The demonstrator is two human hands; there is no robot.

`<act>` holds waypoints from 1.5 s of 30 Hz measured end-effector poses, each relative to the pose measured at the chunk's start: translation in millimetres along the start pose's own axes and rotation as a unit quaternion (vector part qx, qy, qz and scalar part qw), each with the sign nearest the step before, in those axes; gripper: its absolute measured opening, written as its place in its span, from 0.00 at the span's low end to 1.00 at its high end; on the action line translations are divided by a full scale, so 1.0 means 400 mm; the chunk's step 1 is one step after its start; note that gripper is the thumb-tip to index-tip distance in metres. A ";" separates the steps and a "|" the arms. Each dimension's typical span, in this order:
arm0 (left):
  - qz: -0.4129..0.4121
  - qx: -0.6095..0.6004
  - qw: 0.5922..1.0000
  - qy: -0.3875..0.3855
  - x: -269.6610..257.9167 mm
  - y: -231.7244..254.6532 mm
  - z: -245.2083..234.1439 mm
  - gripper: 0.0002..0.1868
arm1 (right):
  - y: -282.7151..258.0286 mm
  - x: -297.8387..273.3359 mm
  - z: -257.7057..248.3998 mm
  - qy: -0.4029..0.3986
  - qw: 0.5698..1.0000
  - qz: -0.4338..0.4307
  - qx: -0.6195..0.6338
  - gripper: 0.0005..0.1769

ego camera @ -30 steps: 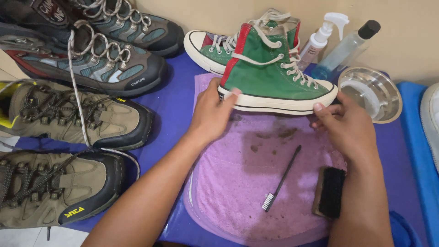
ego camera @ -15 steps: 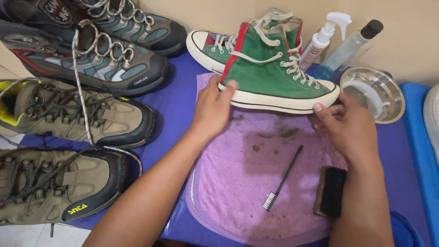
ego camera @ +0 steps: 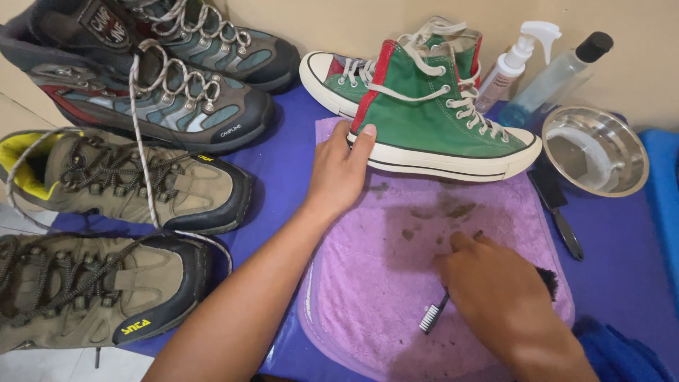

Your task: Cleaning a green high-top sneaker using a brush, cloth, and a small scraping tool to remove dirt from the upper, midsole, and outsole.

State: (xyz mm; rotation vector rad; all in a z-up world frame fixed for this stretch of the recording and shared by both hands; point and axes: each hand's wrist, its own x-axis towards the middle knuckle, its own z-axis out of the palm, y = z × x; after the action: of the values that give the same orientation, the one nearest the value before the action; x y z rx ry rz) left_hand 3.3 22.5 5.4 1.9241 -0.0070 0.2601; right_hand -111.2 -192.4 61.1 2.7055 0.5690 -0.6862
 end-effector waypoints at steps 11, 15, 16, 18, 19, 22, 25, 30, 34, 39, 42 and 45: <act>0.023 0.030 0.999 0.030 0.005 0.003 0.013 0.18 | 0.527 -0.058 0.124 0.368 0.794 0.028 0.482 0.14; 0.025 0.031 0.998 0.039 0.005 0.004 0.012 0.18 | 0.722 0.042 0.354 0.481 0.766 0.192 0.380 0.20; 0.022 0.032 0.998 0.042 0.003 0.004 0.009 0.18 | 0.721 0.054 0.358 0.479 0.768 0.189 0.381 0.20; 0.026 0.026 0.999 0.034 0.003 0.008 0.009 0.19 | 0.719 0.068 0.370 0.490 0.829 0.137 0.233 0.17; 0.025 0.026 0.999 0.033 0.003 0.003 0.012 0.19 | 0.691 0.069 0.332 0.488 0.830 0.138 0.233 0.17; 0.026 0.036 0.998 0.040 0.008 0.001 0.017 0.19 | 0.612 0.076 0.232 0.422 0.859 0.234 0.172 0.18; 0.017 0.026 0.999 0.035 0.008 0.008 0.014 0.18 | 0.554 0.083 0.177 0.366 0.869 0.312 0.120 0.10; 0.029 0.034 0.998 0.041 0.009 0.013 0.015 0.18 | 0.548 0.103 0.168 0.350 0.879 0.320 0.041 0.11; 0.042 0.046 0.997 0.051 0.008 0.009 0.020 0.17 | 0.545 0.107 0.176 0.355 0.872 0.338 0.013 0.11; 0.049 0.037 0.997 0.051 0.006 0.011 0.017 0.18 | 0.555 0.096 0.185 0.406 0.862 0.304 0.024 0.14; 0.044 0.032 0.997 0.051 0.006 0.014 0.016 0.17 | 0.601 0.093 0.222 0.473 0.840 0.251 0.087 0.10; 0.046 0.039 0.996 0.062 0.009 0.004 0.022 0.18 | 0.610 0.095 0.242 0.444 0.847 0.262 0.132 0.12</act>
State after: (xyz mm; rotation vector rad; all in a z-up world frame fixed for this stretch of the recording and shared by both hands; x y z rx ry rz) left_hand 8.4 14.3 4.5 1.9839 -0.0036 0.4476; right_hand -10.7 -431.0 4.4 3.1062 -0.1440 0.7251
